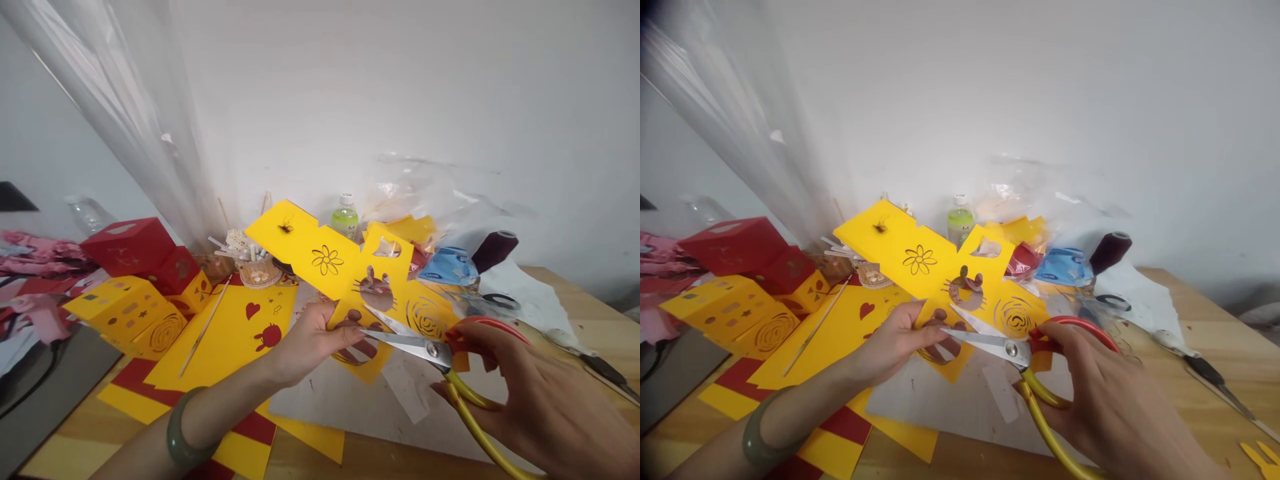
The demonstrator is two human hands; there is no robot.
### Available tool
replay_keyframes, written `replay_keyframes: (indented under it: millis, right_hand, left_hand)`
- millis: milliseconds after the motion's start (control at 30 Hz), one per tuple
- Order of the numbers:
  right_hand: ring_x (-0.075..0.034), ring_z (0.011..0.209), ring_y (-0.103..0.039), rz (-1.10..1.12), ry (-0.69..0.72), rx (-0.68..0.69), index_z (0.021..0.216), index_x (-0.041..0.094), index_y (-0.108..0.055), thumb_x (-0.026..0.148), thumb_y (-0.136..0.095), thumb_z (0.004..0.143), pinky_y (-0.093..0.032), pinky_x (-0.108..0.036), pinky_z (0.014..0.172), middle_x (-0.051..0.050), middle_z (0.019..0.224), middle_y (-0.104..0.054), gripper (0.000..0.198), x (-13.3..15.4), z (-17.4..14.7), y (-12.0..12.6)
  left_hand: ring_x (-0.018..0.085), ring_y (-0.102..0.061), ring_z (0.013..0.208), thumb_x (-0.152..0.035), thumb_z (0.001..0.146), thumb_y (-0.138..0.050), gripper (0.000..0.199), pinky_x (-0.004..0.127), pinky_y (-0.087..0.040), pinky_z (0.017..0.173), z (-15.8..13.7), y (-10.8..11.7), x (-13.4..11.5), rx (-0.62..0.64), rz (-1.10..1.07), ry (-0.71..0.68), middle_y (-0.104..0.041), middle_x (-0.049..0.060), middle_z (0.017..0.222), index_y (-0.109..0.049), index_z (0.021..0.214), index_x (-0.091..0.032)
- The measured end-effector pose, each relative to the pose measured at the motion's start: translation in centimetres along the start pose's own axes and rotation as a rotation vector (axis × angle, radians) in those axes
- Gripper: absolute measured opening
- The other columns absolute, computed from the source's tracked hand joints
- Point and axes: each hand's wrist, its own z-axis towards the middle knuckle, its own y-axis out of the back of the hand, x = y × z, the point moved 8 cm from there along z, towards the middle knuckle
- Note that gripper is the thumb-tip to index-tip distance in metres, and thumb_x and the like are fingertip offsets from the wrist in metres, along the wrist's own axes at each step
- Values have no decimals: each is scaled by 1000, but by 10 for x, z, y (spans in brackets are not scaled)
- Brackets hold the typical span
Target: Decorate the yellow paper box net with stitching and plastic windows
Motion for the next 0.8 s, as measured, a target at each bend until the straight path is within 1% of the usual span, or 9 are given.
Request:
replay_keyframes:
  millis: [167,267,367,500,567,733,800]
  right_hand:
    - [-18,54,-66,-5,3,3,99,20,-44,57,-35,82,-51,-27,41,-4,70,-68,42,1,0,0]
    - [-18,52,-65,9,14,0,100,20,-43,56,-34,83,-51,-26,40,-4,68,-68,41,3,0,1]
    - [-16,50,-64,45,28,-8,99,20,-43,55,-37,83,-51,-24,41,-2,64,-67,39,4,1,1]
    - [-16,50,-63,90,26,-1,102,19,-43,54,-43,80,-51,-24,42,-2,65,-67,41,1,-1,-2]
    - [-15,49,-63,104,28,5,102,19,-43,54,-44,80,-50,-23,41,-2,65,-66,41,0,-3,-3]
    - [-13,44,-60,102,45,-5,99,19,-45,55,-43,81,-48,-20,39,1,56,-61,40,1,-2,-2]
    - [-13,45,-62,99,52,-8,99,19,-45,54,-44,81,-48,-19,39,1,57,-63,39,2,-1,-2]
  left_hand:
    - [11,-66,66,-30,72,-67,17,19,-49,57,1,1,0,7,20,-24,-70,4,73,-65,76,-13]
    - [12,-66,66,-31,72,-67,18,19,-49,57,1,1,0,5,27,-25,-70,5,73,-65,77,-13]
    - [12,-66,65,-32,72,-68,21,19,-50,57,0,0,0,4,32,-8,-70,4,73,-65,81,-13]
    - [11,-65,64,-33,70,-69,24,19,-50,56,0,-1,-2,14,32,-8,-69,4,72,-65,84,-13]
    - [11,-65,64,-33,70,-69,23,19,-50,56,0,-1,-3,17,24,-18,-69,4,72,-65,82,-13]
    - [11,-64,64,-34,69,-70,22,19,-50,58,1,-2,-5,38,16,-38,-68,3,71,-65,75,-13]
    - [10,-64,63,-34,70,-70,22,19,-50,58,1,-2,-6,38,15,-39,-67,3,71,-65,74,-13]
